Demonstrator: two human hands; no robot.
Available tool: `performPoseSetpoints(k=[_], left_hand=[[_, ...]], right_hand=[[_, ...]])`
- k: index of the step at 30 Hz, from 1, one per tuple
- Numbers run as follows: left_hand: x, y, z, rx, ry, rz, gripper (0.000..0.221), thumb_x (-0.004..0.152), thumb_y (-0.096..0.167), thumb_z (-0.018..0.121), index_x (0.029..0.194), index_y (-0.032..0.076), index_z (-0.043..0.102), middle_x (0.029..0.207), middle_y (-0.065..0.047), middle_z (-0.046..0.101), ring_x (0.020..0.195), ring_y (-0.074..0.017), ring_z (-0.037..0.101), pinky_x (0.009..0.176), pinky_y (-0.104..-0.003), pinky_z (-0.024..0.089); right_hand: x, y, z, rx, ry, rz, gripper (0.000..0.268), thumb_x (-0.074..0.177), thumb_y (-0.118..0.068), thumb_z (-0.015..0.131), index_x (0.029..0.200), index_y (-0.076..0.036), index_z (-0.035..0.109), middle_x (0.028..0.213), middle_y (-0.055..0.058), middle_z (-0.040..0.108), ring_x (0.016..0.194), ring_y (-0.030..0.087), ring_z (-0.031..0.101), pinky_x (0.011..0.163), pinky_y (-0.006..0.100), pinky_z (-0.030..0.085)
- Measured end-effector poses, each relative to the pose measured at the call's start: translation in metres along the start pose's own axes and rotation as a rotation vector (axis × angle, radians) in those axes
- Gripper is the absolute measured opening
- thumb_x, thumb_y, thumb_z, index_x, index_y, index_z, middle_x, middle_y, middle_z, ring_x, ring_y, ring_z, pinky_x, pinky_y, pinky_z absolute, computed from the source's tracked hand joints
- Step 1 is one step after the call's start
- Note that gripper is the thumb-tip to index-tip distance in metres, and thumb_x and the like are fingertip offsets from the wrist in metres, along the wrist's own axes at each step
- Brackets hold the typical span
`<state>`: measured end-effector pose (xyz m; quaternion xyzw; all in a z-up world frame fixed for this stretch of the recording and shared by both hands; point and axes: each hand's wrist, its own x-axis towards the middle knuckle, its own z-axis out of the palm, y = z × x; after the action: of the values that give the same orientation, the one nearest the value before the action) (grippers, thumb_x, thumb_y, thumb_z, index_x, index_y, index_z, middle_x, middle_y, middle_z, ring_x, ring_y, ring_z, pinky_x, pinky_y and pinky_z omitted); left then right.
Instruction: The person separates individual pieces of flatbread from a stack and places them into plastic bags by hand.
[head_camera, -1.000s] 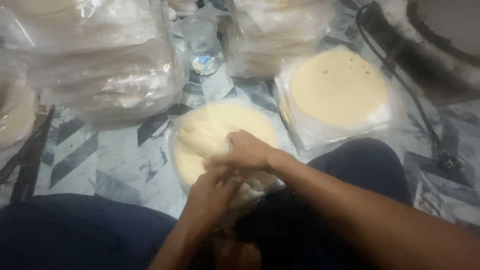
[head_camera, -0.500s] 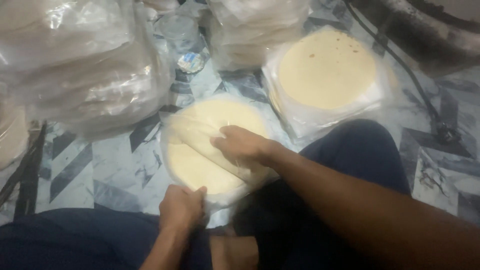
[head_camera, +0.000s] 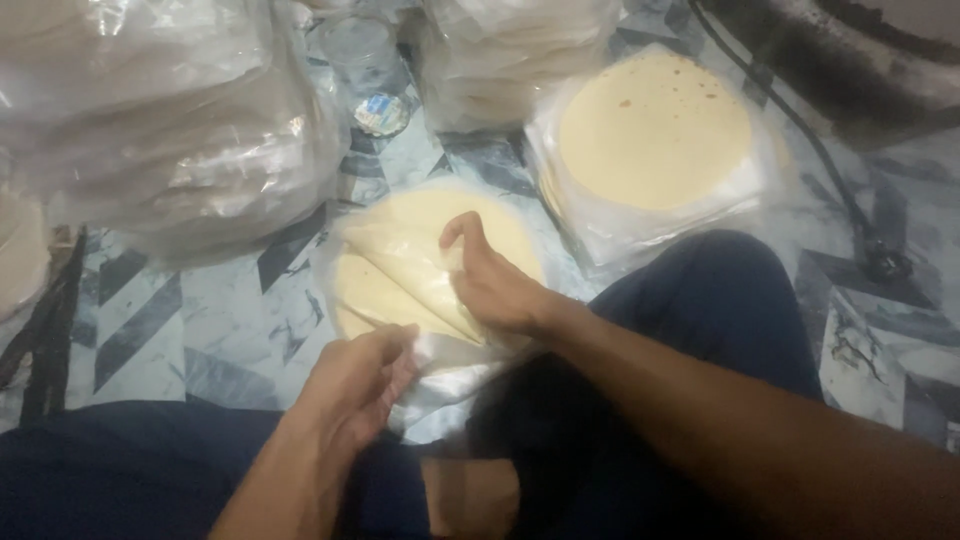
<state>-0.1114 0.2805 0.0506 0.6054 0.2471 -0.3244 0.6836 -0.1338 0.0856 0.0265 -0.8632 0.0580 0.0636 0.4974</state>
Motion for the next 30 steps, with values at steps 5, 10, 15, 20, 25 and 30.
performPoseSetpoints(k=[5, 10, 15, 20, 25, 30], left_hand=[[0.0, -0.002, 0.008, 0.065, 0.092, 0.035, 0.027, 0.091, 0.006, 0.074, 0.107, -0.014, 0.066, 0.073, -0.011, 0.056, 0.052, -0.0119, 0.054, 0.042, -0.021, 0.046], [0.004, 0.001, 0.016, 0.708, 0.181, 0.23, 0.05, 0.085, 0.041, 0.082, 0.113, -0.001, 0.076, 0.092, -0.021, 0.074, 0.082, -0.0302, 0.075, 0.072, -0.044, 0.057], [0.022, -0.01, 0.015, 0.796, 0.224, 0.238, 0.04, 0.078, 0.054, 0.08, 0.091, 0.017, 0.079, 0.092, -0.012, 0.076, 0.094, -0.0337, 0.073, 0.083, -0.044, 0.055], [-0.066, 0.033, 0.047, 0.446, 0.078, 0.155, 0.047, 0.095, 0.036, 0.063, 0.126, 0.001, 0.071, 0.13, -0.021, 0.065, 0.125, -0.032, 0.06, 0.106, -0.045, 0.047], [-0.031, 0.022, 0.022, 0.526, 0.118, 0.144, 0.057, 0.083, 0.037, 0.077, 0.126, 0.0, 0.071, 0.133, -0.019, 0.07, 0.133, -0.0341, 0.061, 0.113, -0.05, 0.045], [0.043, -0.029, -0.018, 1.167, 0.269, 0.13, 0.08, 0.085, 0.043, 0.083, 0.131, -0.005, 0.039, 0.127, -0.028, 0.068, 0.123, -0.0483, 0.065, 0.102, -0.061, 0.052]], right_hand=[[0.004, 0.013, -0.004, 0.068, -0.086, -0.07, 0.042, 0.084, -0.006, 0.033, 0.103, -0.013, 0.07, 0.109, 0.018, 0.067, 0.098, 0.028, 0.064, 0.09, 0.04, 0.052], [-0.001, -0.005, -0.01, 0.044, -0.103, 0.063, 0.051, 0.091, -0.011, 0.031, 0.112, -0.016, 0.077, 0.092, 0.022, 0.071, 0.088, 0.029, 0.071, 0.088, 0.044, 0.056], [-0.006, -0.034, -0.019, 0.035, -0.176, -0.039, 0.055, 0.099, -0.045, 0.044, 0.106, -0.003, 0.079, 0.105, 0.029, 0.075, 0.104, 0.044, 0.07, 0.1, 0.055, 0.047], [-0.021, -0.063, -0.015, -0.266, -0.281, 0.088, 0.09, 0.07, -0.073, 0.067, 0.128, -0.006, 0.055, 0.14, 0.025, 0.048, 0.132, 0.049, 0.053, 0.116, 0.058, 0.04], [0.008, -0.022, 0.007, -0.385, -0.196, 0.068, 0.087, 0.09, -0.067, 0.05, 0.146, 0.0, 0.045, 0.154, 0.031, 0.034, 0.132, 0.055, 0.051, 0.115, 0.066, 0.038], [0.02, -0.014, 0.016, -0.242, -0.116, 0.154, 0.094, 0.09, -0.068, 0.049, 0.149, 0.005, 0.039, 0.156, 0.029, 0.038, 0.139, 0.048, 0.047, 0.115, 0.062, 0.038]])
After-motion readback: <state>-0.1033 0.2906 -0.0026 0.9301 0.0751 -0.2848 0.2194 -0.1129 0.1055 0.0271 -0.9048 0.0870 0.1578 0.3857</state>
